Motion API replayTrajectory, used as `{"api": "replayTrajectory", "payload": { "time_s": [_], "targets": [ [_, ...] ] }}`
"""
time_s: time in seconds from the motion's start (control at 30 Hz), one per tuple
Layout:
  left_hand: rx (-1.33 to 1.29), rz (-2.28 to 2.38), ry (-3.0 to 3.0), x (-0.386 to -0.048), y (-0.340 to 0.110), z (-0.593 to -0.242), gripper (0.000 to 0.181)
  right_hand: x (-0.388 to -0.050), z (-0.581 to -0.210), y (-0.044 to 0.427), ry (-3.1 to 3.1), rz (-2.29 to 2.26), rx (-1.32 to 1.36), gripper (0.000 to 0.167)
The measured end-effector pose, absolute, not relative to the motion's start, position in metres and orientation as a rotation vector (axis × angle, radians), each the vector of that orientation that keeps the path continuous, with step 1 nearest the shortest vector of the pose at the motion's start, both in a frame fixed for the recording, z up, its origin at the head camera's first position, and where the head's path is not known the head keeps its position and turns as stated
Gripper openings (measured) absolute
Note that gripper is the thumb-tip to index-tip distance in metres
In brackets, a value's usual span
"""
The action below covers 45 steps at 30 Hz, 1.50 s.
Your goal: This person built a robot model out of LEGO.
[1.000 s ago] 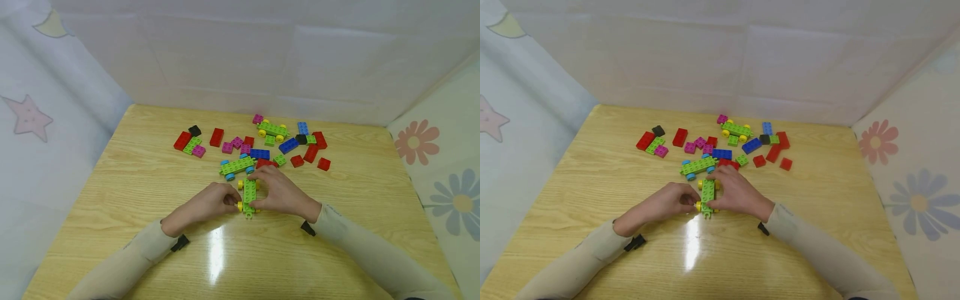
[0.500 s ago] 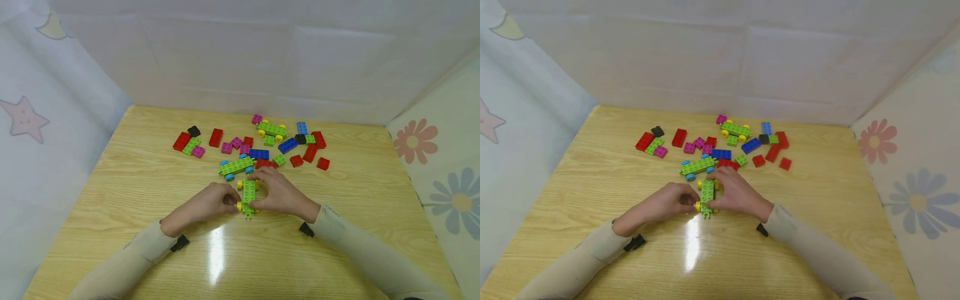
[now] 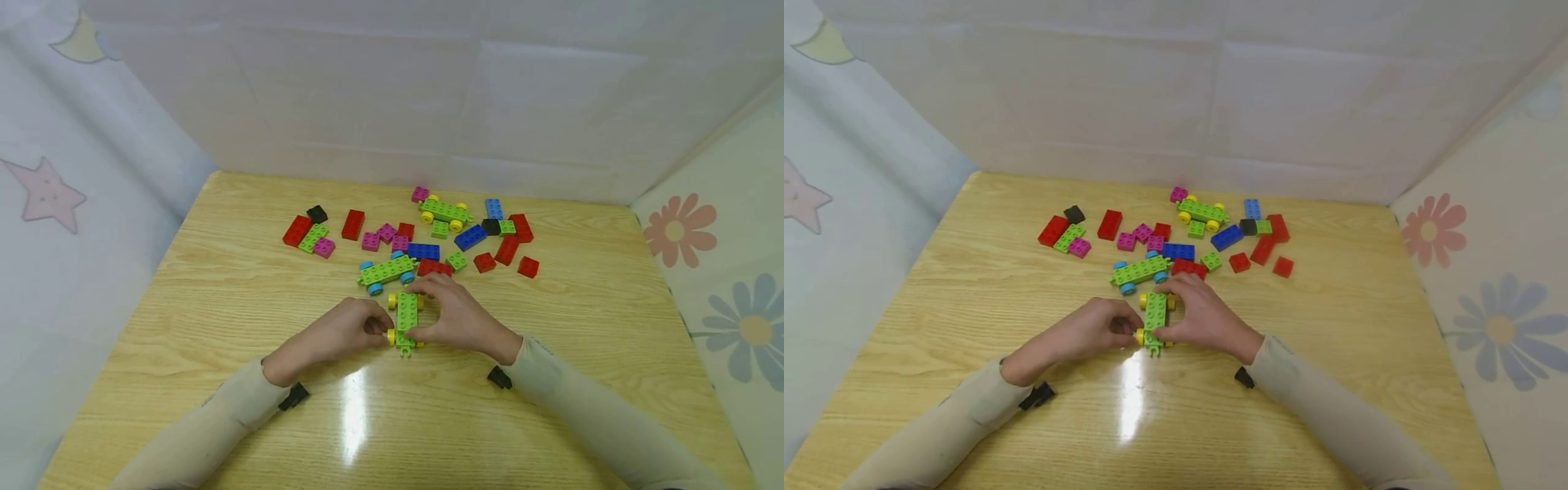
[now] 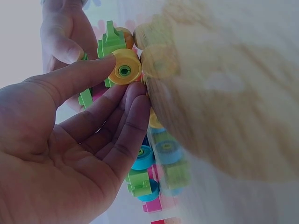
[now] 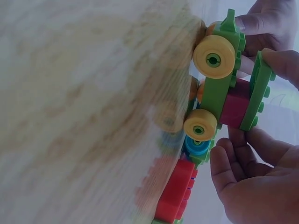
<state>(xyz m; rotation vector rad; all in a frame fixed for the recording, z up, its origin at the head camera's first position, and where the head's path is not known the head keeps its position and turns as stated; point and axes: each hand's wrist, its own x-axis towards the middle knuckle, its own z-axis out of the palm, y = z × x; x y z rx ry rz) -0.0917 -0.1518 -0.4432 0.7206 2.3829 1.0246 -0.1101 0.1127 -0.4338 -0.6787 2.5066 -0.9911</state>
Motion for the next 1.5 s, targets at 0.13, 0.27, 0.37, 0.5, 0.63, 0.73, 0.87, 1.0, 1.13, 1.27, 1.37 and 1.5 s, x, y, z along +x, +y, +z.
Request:
{"api": "replayTrajectory", "payload": {
  "time_s": [0.13, 0.27, 0.37, 0.5, 0.63, 0.73, 0.87, 1.0, 1.13, 1.27, 1.37, 1.5],
  "targets": [
    [0.709, 1.008, 2.381, -0.091, -0.151, -0.443, 0.019, -0.11, -0.432, 0.112, 2.507, -0.972, -0.673, 0.073],
    [0.703, 1.006, 2.377, -0.092, -0.151, -0.443, 0.019, -0.109, -0.432, 0.113, 2.507, -0.97, -0.665, 0.073],
    [0.7, 1.01, 2.373, -0.092, -0.15, -0.442, 0.02, -0.108, -0.433, 0.114, 2.509, -0.985, -0.659, 0.072],
    [0.693, 1.0, 2.408, -0.093, -0.15, -0.441, 0.025, -0.107, -0.436, 0.115, 2.513, -1.007, -0.654, 0.072],
    [0.646, 0.99, 2.497, -0.093, -0.15, -0.439, 0.038, -0.106, -0.437, 0.117, 2.507, -1.032, -0.645, 0.073],
    [0.619, 1.0, 2.55, -0.092, -0.149, -0.436, 0.051, -0.106, -0.437, 0.119, 2.494, -1.049, -0.63, 0.076],
    [0.603, 1.034, 2.572, -0.093, -0.148, -0.435, 0.066, -0.104, -0.436, 0.123, 2.482, -1.069, -0.606, 0.078],
    [0.622, 1.079, 2.551, -0.094, -0.146, -0.434, 0.076, -0.104, -0.434, 0.127, 2.495, -1.087, -0.6, 0.078],
    [0.652, 1.08, 2.527, -0.096, -0.142, -0.434, 0.082, -0.104, -0.435, 0.131, 2.497, -1.112, -0.595, 0.078],
    [0.653, 1.057, 2.529, -0.097, -0.139, -0.434, 0.083, -0.103, -0.434, 0.135, 2.481, -1.151, -0.576, 0.078],
    [0.651, 1.043, 2.535, -0.098, -0.138, -0.433, 0.083, -0.103, -0.434, 0.137, 2.47, -1.179, -0.577, 0.076],
    [0.645, 1.035, 2.537, -0.099, -0.137, -0.431, 0.081, -0.103, -0.437, 0.138, 2.469, -1.191, -0.58, 0.071]
  ]
}}
